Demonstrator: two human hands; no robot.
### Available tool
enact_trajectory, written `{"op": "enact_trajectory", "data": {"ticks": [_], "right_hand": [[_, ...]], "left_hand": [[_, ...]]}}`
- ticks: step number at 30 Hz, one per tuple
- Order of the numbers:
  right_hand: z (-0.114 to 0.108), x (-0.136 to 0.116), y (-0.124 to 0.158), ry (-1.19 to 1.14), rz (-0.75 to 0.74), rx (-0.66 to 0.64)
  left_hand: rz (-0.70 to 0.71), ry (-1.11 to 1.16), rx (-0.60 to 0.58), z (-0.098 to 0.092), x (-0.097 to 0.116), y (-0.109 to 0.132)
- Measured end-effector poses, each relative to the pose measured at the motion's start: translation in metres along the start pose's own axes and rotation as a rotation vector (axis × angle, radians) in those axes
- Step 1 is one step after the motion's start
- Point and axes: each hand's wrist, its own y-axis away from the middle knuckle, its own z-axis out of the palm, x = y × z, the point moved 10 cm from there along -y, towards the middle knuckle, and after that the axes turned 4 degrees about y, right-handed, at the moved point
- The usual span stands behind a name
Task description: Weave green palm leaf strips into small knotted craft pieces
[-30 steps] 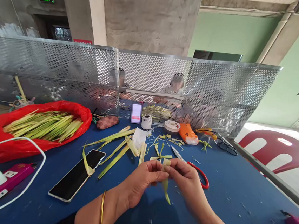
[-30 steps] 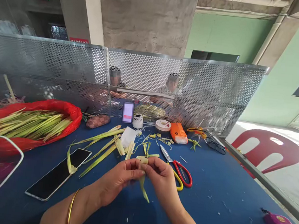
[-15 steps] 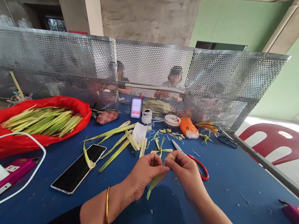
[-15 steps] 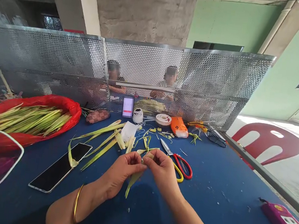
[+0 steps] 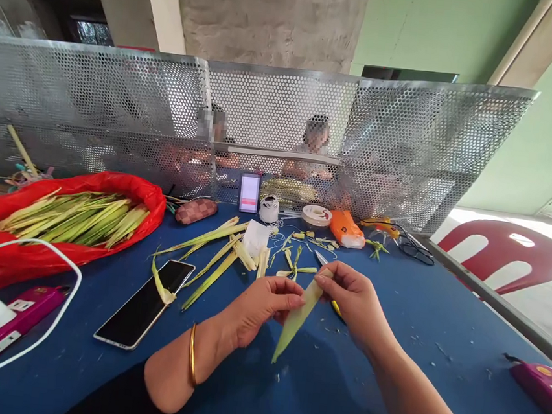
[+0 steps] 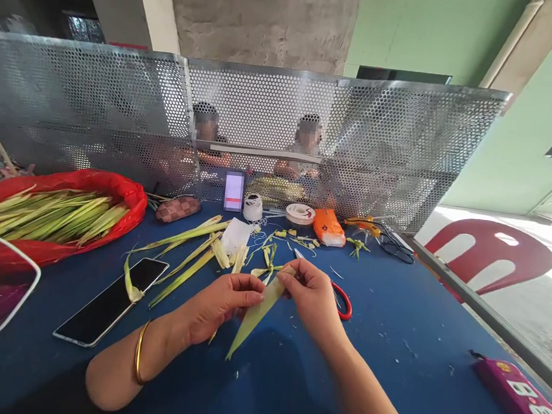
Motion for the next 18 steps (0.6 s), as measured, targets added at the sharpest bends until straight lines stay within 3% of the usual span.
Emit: {"op": "enact_trajectory", "data": {"ticks": [3,10,15,18], "right_hand": [[-0.006,0.001,-0.002,-0.017,-0.012,0.038],[-0.022,-0.005,-0.002,0.088,-0.099,0.152],[-0.044,-0.006,-0.003,0.047,-0.084,0.282],[-0.048,-0.004,-0.005,-0.012,-0.065,0.288]], "left_hand": [[0.004,-0.066,-0.052,0.006,-0.001,0.001],[-0.014,-0.157,0.082,-0.008,-0.007,-0.006],[0.054,-0.081,0.128,-0.015,0.000,-0.008],[0.097,0.023,0.102,-0.013,0.007,-0.005]]}}
